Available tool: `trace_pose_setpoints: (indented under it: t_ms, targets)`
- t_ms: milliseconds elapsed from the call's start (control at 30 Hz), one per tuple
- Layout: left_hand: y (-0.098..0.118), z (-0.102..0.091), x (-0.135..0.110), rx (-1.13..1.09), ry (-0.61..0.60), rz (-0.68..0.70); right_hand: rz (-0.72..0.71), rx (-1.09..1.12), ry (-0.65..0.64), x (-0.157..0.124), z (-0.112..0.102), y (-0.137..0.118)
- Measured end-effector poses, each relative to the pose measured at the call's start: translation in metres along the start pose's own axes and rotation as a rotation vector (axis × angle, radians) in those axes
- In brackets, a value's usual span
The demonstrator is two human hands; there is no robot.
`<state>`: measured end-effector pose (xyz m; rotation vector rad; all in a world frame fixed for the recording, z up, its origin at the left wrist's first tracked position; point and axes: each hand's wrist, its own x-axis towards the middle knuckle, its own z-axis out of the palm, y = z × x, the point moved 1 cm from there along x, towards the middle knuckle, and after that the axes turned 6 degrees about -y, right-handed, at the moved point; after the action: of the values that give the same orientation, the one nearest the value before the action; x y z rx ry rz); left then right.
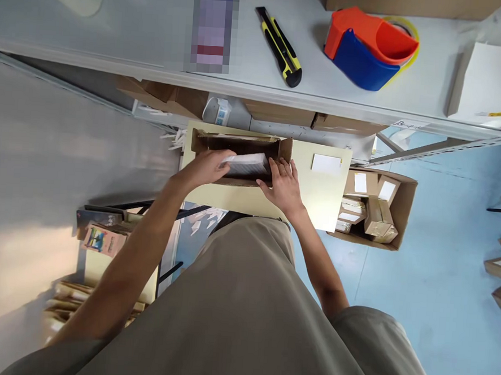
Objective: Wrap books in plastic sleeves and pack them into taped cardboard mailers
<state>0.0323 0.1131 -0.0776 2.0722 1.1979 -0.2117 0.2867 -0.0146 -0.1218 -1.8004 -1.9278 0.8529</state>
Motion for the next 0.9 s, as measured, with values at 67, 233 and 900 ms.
trace_pose_setpoints:
  t_ms: [67,233,900]
  targets:
    - [-0.005,0.012,0.019,-0.003,-0.058,-0.006,-0.004,-0.020,-0.010,0.001,-0.002,-0.002]
    - [-0.022,0.035,0.063,0.079,-0.222,-0.042,0.020,-0.056,-0.006,0.003,-0.005,-0.007]
    - [-0.059,0.031,-0.041,-0.194,0.387,-0.065,0.108,-0.299,0.011,0.086,-0.049,-0.013]
